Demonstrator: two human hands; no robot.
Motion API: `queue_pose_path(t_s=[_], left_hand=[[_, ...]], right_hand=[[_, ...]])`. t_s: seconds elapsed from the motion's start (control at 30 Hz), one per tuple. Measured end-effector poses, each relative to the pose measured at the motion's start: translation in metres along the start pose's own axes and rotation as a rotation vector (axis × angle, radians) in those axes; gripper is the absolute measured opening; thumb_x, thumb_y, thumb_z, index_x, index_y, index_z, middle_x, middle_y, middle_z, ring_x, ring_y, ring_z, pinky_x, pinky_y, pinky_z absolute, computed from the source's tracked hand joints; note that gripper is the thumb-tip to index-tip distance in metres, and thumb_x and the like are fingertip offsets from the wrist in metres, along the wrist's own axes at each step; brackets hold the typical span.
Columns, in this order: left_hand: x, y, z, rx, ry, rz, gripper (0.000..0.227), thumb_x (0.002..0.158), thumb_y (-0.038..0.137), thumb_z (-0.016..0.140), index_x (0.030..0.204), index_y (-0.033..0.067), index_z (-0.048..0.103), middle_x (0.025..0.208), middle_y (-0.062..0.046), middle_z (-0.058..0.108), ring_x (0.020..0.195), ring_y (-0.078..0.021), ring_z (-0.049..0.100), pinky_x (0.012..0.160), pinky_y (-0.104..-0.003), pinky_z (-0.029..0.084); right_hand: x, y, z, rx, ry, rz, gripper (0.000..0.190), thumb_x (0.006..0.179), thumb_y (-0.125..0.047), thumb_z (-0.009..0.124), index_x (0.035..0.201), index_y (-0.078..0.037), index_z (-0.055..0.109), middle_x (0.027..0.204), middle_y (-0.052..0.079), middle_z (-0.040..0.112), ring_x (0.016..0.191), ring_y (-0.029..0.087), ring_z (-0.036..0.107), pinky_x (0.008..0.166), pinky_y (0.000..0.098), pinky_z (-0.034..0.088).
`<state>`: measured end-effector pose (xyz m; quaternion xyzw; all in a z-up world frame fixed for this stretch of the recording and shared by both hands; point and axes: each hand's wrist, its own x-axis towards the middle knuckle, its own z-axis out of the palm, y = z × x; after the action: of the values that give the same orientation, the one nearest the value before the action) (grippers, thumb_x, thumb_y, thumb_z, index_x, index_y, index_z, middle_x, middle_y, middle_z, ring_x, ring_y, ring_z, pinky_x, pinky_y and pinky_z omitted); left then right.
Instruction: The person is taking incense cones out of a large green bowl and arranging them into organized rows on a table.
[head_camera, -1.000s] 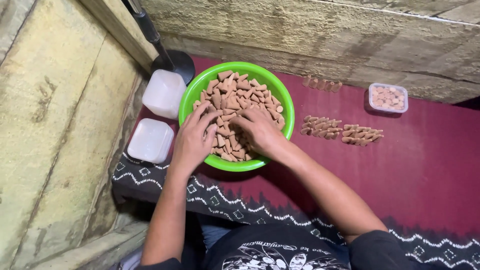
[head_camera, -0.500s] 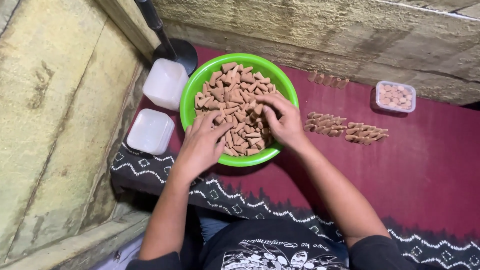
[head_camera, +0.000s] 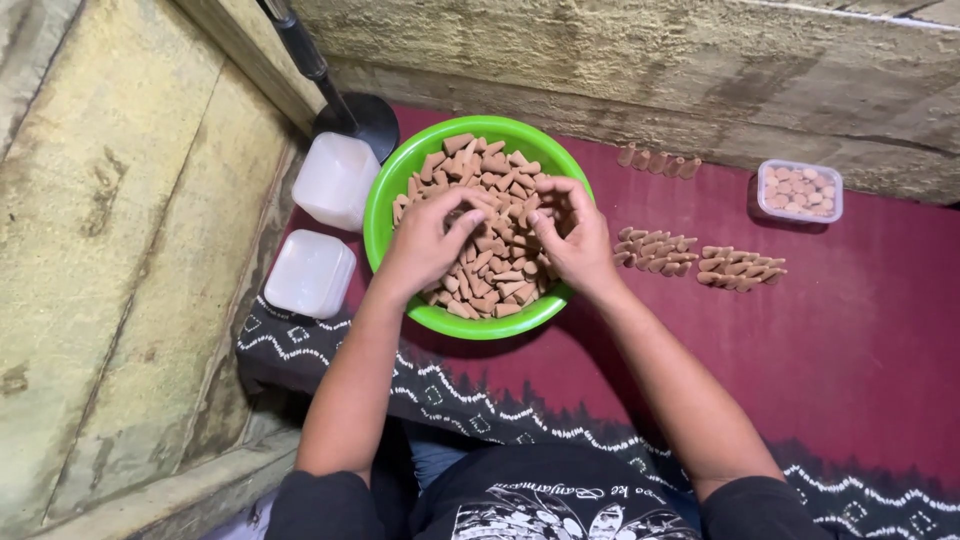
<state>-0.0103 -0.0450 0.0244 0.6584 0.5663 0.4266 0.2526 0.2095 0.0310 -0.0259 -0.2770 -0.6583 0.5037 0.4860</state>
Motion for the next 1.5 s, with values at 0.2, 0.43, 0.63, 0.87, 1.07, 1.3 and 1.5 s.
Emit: queue_pose_path(t_s=[0.2, 0.43, 0.63, 0.87, 1.07, 1.3, 1.5], left_hand=[[0.009, -0.007, 0.018, -0.129, -0.050, -0.108, 0.017, 0.096, 0.024, 0.072, 0.113, 0.0218, 0.070, 0.091, -0.002, 0.078, 0.086, -0.0131, 0.070, 0.080, -0.029, 0.055], [0.005, 0.003, 0.013, -0.144, -0.019, -0.073, 0.012, 0.099, 0.024, 0.070, 0.109, 0.0199, 0.074, 0.087, -0.003, 0.079, 0.084, -0.0155, 0.072, 0.078, -0.033, 0.057], [0.006, 0.004, 0.015, -0.146, -0.034, -0.044, 0.011, 0.099, 0.021, 0.069, 0.107, 0.0190, 0.076, 0.082, -0.003, 0.078, 0.080, -0.0147, 0.073, 0.077, -0.032, 0.057], [0.005, 0.002, 0.015, -0.112, -0.056, -0.026, 0.012, 0.099, 0.020, 0.068, 0.108, 0.0187, 0.076, 0.084, -0.006, 0.078, 0.084, -0.0226, 0.075, 0.079, -0.037, 0.057], [0.005, 0.002, 0.014, -0.104, -0.062, -0.022, 0.014, 0.099, 0.020, 0.067, 0.109, 0.0187, 0.076, 0.084, -0.007, 0.078, 0.085, -0.0249, 0.075, 0.081, -0.038, 0.057], [0.005, 0.004, 0.013, -0.083, -0.074, -0.001, 0.015, 0.100, 0.023, 0.066, 0.111, 0.0202, 0.076, 0.085, -0.009, 0.078, 0.089, -0.0324, 0.075, 0.082, -0.043, 0.057], [0.005, 0.002, 0.013, -0.073, -0.068, 0.002, 0.015, 0.100, 0.021, 0.065, 0.111, 0.0192, 0.074, 0.089, -0.011, 0.078, 0.090, -0.0349, 0.074, 0.079, -0.045, 0.058]], right_hand=[[0.001, 0.005, 0.001, 0.016, -0.006, 0.017, 0.027, 0.098, -0.004, 0.070, 0.124, 0.000, 0.067, 0.104, 0.013, 0.069, 0.096, 0.017, 0.067, 0.087, 0.0333, 0.059], [0.004, -0.004, 0.007, -0.032, -0.088, 0.002, 0.024, 0.097, -0.003, 0.071, 0.121, -0.002, 0.074, 0.097, 0.012, 0.073, 0.092, 0.017, 0.070, 0.081, 0.0344, 0.061], [0.002, -0.012, 0.006, -0.023, -0.084, 0.000, 0.028, 0.097, -0.004, 0.071, 0.125, -0.004, 0.072, 0.097, 0.013, 0.073, 0.092, 0.016, 0.069, 0.084, 0.0358, 0.061], [0.002, -0.016, 0.008, -0.082, -0.095, -0.042, 0.025, 0.097, -0.004, 0.071, 0.123, -0.004, 0.073, 0.094, 0.013, 0.073, 0.091, 0.017, 0.068, 0.082, 0.0384, 0.060], [0.002, -0.015, 0.008, -0.117, -0.099, -0.053, 0.024, 0.098, -0.006, 0.071, 0.122, -0.005, 0.073, 0.093, 0.012, 0.073, 0.089, 0.017, 0.068, 0.081, 0.0386, 0.059], [0.002, -0.014, 0.007, -0.147, -0.099, -0.060, 0.024, 0.098, -0.007, 0.071, 0.122, -0.006, 0.074, 0.092, 0.011, 0.074, 0.088, 0.017, 0.069, 0.080, 0.0384, 0.059], [0.003, -0.014, 0.008, -0.136, -0.104, -0.078, 0.025, 0.098, -0.006, 0.070, 0.122, -0.005, 0.073, 0.093, 0.011, 0.073, 0.087, 0.017, 0.067, 0.081, 0.0382, 0.058]])
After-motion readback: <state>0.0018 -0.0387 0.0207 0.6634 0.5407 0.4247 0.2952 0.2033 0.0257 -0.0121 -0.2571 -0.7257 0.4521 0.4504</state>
